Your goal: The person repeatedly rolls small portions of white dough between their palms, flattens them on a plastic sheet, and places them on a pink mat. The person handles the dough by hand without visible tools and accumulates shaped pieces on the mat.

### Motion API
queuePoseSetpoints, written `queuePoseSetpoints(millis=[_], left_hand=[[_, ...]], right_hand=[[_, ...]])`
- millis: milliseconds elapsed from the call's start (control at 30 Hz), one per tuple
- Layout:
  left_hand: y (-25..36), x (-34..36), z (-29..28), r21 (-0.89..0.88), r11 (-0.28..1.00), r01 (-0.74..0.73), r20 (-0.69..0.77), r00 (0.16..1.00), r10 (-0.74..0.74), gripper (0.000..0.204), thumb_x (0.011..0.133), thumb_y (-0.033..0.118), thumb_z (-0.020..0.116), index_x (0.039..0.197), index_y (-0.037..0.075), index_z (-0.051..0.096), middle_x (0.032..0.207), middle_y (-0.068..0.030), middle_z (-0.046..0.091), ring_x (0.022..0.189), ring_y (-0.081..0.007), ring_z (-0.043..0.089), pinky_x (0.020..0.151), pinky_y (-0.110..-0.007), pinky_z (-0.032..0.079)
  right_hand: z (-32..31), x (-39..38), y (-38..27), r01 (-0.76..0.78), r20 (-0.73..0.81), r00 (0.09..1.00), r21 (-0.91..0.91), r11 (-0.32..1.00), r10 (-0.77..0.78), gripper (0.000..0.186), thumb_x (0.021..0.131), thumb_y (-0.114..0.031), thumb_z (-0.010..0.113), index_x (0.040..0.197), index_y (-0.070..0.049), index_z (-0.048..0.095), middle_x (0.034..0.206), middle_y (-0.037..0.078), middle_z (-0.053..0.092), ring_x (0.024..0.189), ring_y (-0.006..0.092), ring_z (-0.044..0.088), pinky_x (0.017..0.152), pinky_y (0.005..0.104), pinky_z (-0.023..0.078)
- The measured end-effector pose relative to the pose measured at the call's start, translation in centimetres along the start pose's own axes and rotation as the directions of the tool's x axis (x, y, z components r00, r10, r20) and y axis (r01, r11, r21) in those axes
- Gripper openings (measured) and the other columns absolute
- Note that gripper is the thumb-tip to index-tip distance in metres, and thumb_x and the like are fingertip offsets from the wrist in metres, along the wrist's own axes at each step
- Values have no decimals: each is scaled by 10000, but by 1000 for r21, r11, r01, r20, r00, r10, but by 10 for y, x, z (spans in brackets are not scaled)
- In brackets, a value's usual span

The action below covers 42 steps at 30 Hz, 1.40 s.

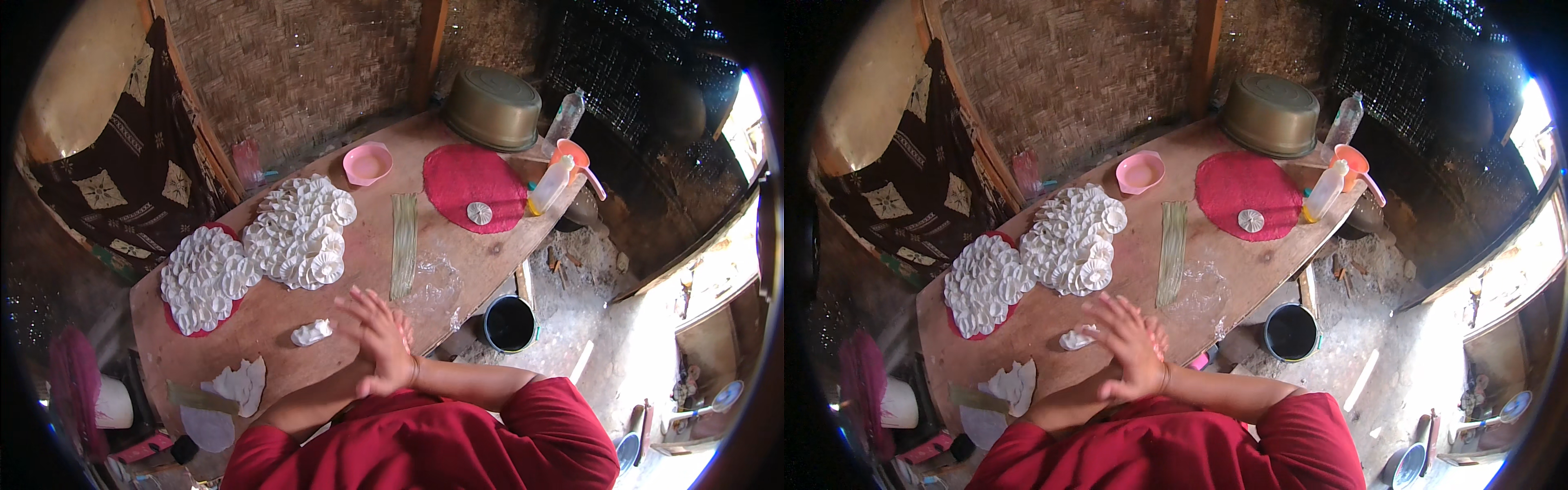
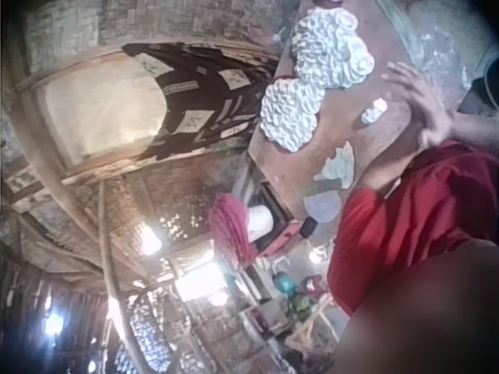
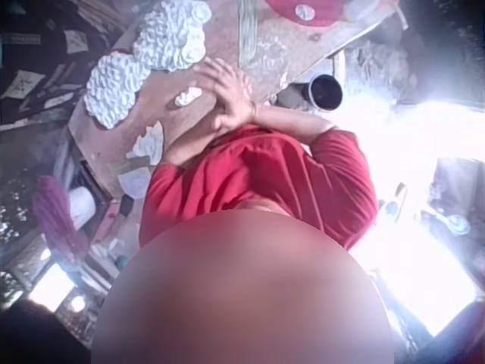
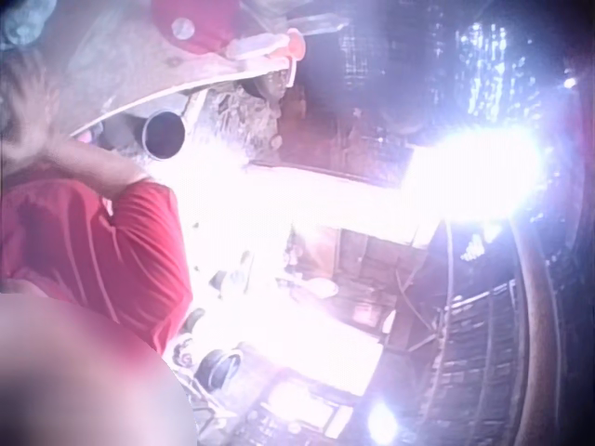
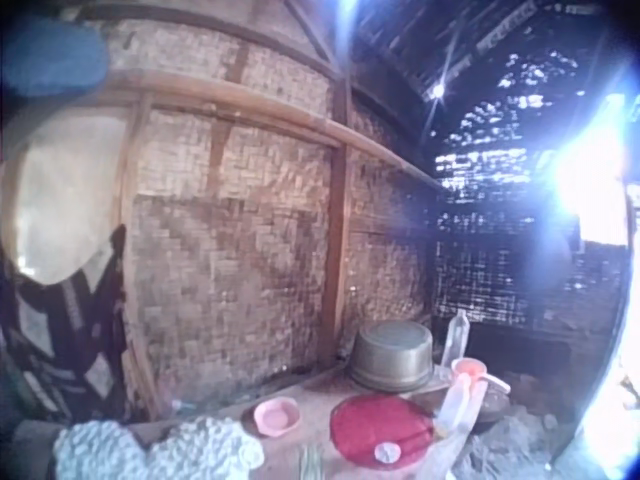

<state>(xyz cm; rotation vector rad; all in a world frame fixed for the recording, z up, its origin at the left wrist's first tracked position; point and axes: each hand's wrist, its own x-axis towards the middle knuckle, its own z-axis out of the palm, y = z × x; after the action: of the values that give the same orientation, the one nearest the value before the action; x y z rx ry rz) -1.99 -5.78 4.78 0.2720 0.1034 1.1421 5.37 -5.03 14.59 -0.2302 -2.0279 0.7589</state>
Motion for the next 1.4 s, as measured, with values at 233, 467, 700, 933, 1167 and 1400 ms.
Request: queuePoseSetpoints(millis=[233, 467, 700, 933, 1167, 1400], left_hand=[[34, 27, -43, 12, 1000, 22, -236, 971, -18, 637, 933, 633, 336, 1312, 138, 466, 1271, -79, 536, 1139, -248, 512, 988, -449, 400], [70, 39, -64, 135, 984, -112, -389, 908, 156, 684, 914, 689, 284, 1399, 224, 414, 1467, -24, 372, 1290, -243, 378, 1064, -464, 306], [52, 45, -75, 120, 991, -59, -521, 846, 113, 698, 924, 687, 204, 1365, 209, 456, 1448, -35, 413, 1267, -249, 401, 1055, -503, 290], [55, 37, -64, 33, 993, -114, -470, 875, 116, 720, 939, 666, 162, 1460, 197, 322, 1516, -43, 309, 1362, -258, 290, 1097, -472, 237], [58, 59, -74, -79, 984, -162, -102, 983, 153, 663, 913, 648, 340, 1372, 184, 448, 1443, -73, 410, 1327, -319, 368, 1064, -528, 313], [33, 66, -57, -92, 987, -131, -20, 991, 130, 524, 914, 481, 511, 1252, 80, 520, 1261, -99, 529, 1152, -247, 517, 1004, -383, 435]], right_hand=[[-78, -36, 136, -876, -60, 379, 298, 379, 923, 636, 882, -520, 585, 1297, -59, 448, 1097, 183, 582, 1095, 277, 534, 928, 465, 412], [-115, -99, 189, -640, -330, 641, -729, 244, 693, 379, 772, -331, 742, 938, -29, 584, 906, 155, 643, 729, 339, 634, 667, 403, 500], [-129, -63, 187, -676, -231, 719, -450, 583, 655, 502, 722, -319, 804, 1047, -61, 523, 932, 143, 677, 781, 268, 656, 666, 377, 491], [-126, -63, 180, -656, -17, 375, -711, 253, 927, 523, 682, -458, 780, 964, -52, 609, 965, 161, 673, 963, 337, 638, 778, 465, 483], [-123, 19, 89, -750, 337, 599, 553, 362, 727, 343, 783, -215, 771, 991, 19, 631, 750, -11, 557, 641, 159, 540, 598, 314, 454], [-53, 4, 97, -632, 180, 728, -201, 749, 662, 437, 731, -310, 820, 1042, -43, 668, 845, 45, 554, 732, 169, 525, 667, 293, 434]])
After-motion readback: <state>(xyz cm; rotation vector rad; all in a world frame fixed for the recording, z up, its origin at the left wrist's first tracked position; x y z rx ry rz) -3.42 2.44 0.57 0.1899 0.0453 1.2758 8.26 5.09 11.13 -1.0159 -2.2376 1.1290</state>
